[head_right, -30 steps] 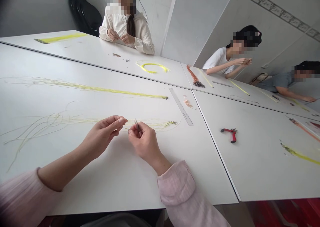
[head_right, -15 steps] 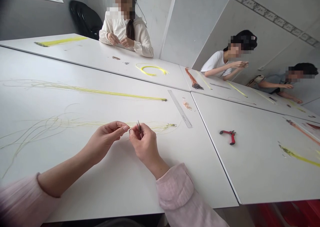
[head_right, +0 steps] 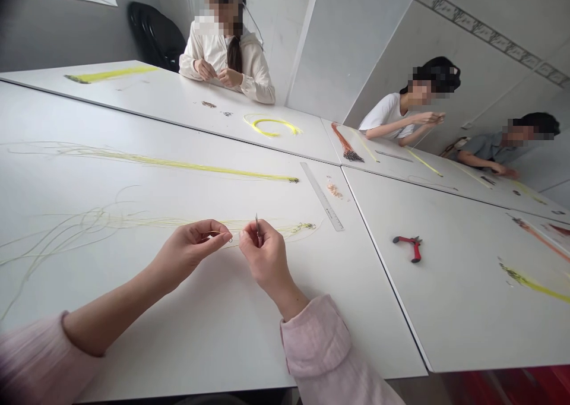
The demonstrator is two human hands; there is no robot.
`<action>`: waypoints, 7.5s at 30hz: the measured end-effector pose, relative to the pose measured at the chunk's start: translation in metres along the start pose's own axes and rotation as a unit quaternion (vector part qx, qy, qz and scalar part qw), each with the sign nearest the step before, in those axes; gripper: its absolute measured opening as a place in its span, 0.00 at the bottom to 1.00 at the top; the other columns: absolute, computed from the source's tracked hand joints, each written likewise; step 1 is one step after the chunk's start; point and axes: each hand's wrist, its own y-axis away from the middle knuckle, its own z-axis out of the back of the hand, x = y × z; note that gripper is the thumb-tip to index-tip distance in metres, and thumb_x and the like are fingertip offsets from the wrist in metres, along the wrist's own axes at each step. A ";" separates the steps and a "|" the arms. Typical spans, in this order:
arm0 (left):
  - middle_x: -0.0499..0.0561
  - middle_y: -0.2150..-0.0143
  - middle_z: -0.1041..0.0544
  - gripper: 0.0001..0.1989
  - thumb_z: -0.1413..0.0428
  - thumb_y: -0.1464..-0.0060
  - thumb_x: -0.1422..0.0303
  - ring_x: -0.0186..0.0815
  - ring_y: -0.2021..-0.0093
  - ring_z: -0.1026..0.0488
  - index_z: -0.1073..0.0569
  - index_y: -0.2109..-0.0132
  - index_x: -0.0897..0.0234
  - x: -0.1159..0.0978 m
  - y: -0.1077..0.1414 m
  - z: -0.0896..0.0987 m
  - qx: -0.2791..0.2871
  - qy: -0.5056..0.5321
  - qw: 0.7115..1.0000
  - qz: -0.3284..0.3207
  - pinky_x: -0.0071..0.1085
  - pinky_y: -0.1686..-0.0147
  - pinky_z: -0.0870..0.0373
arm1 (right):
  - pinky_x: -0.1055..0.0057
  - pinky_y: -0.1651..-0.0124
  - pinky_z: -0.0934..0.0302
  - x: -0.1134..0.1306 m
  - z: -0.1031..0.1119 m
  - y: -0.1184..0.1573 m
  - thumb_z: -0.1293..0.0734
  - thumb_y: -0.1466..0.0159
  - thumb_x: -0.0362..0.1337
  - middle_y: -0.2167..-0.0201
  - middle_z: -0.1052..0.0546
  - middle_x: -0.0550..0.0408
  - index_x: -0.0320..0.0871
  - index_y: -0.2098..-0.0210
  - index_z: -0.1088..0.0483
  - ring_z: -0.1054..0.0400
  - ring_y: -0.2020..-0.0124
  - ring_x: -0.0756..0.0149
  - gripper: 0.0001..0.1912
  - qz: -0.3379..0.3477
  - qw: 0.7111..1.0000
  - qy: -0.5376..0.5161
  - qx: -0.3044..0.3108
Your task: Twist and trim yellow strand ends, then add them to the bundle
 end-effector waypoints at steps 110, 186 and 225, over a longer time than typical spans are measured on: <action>0.51 0.67 0.21 0.12 0.40 0.53 0.59 0.40 0.59 0.26 0.29 0.73 0.62 0.005 -0.009 0.011 0.022 0.132 0.991 0.028 0.38 0.54 0.35 | 0.77 0.82 0.59 -0.009 -0.019 0.009 0.37 0.38 0.47 0.76 0.39 0.60 0.41 0.68 0.35 0.49 0.81 0.78 0.14 -0.169 0.951 -0.234 0.109; 0.52 0.59 0.23 0.09 0.42 0.52 0.61 0.43 0.53 0.30 0.27 0.72 0.62 -0.004 -0.004 0.013 0.073 0.091 0.992 0.041 0.38 0.51 0.38 | 0.76 0.82 0.59 -0.015 -0.009 0.000 0.35 0.39 0.45 0.84 0.47 0.67 0.42 0.72 0.38 0.56 0.84 0.78 0.14 -0.034 0.997 -0.071 0.015; 0.49 0.73 0.22 0.09 0.42 0.51 0.63 0.40 0.63 0.24 0.32 0.74 0.61 0.000 -0.003 0.010 0.057 0.160 0.986 -0.003 0.39 0.55 0.33 | 0.75 0.81 0.59 -0.016 -0.023 0.008 0.41 0.36 0.49 0.76 0.42 0.60 0.41 0.71 0.36 0.51 0.82 0.77 0.18 -0.118 0.965 -0.200 0.119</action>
